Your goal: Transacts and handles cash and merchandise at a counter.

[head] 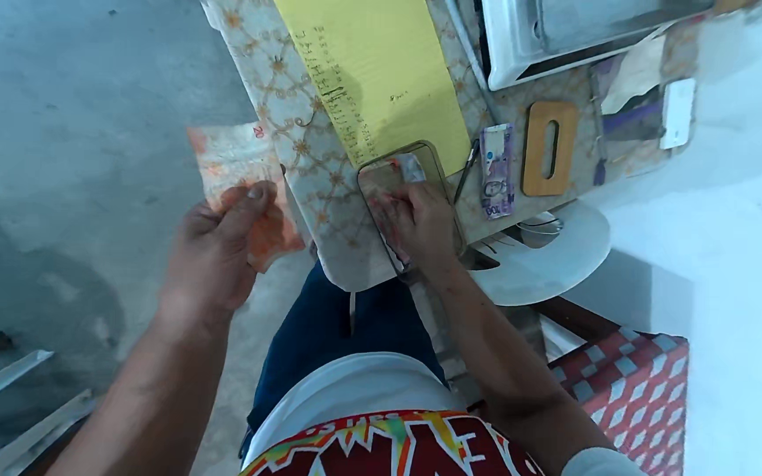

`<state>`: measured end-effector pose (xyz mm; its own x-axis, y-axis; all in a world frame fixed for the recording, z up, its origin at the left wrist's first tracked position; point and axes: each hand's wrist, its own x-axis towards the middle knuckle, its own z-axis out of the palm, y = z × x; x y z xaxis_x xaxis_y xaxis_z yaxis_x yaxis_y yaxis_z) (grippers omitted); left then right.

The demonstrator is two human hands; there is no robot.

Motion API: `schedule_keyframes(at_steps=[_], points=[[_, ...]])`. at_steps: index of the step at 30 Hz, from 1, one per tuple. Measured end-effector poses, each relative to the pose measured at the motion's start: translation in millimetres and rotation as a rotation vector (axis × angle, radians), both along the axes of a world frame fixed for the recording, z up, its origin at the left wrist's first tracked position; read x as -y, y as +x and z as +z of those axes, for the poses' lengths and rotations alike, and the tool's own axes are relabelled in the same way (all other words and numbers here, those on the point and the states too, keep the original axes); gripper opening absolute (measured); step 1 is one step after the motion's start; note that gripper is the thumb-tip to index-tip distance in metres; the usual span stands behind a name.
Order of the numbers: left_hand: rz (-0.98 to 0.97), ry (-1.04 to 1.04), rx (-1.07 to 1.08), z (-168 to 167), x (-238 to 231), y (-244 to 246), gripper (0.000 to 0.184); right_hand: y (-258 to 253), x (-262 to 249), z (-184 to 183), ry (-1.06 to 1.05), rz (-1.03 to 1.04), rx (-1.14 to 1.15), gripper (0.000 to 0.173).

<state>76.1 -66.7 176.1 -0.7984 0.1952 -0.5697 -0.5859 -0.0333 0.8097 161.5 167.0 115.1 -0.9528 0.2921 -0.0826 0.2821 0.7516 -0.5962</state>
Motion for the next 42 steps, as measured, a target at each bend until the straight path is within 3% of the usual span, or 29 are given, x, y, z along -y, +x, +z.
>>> schedule_keyframes(at_steps=[6,11,19,26,28,30,33,36,39,42], points=[[-0.055,-0.011,-0.086,-10,10,-1,0.011,40,-3,-7,0.213,0.109,-0.240,0.026],[-0.061,-0.011,-0.120,-13,6,-4,0.016,49,-5,-12,0.175,0.103,-0.341,0.017],[-0.117,0.071,-0.150,-17,-3,-2,0.021,47,-16,-1,-0.251,-0.017,-0.325,0.023],[-0.174,0.051,-0.203,-9,-19,2,0.031,34,-36,27,-0.864,-0.213,-0.410,0.018],[-0.232,0.050,-0.227,-2,-34,6,0.038,29,-50,35,-1.049,-0.306,-0.479,0.024],[-0.317,0.038,-0.235,6,-57,16,0.056,27,-68,49,-1.146,-0.419,-0.480,0.027],[-0.421,0.011,-0.179,6,-97,32,0.100,33,-102,68,-1.063,-0.560,-0.410,0.028],[-0.509,-0.156,-0.297,-15,-129,44,0.111,44,-145,74,-0.944,-0.617,-0.403,0.028],[-0.669,-0.493,-0.446,-29,-147,49,0.094,49,-195,70,-0.885,-0.677,-0.407,0.024],[-0.778,-0.769,-0.591,-37,-160,61,0.065,61,-238,65,-0.644,-0.722,-0.266,0.026]])
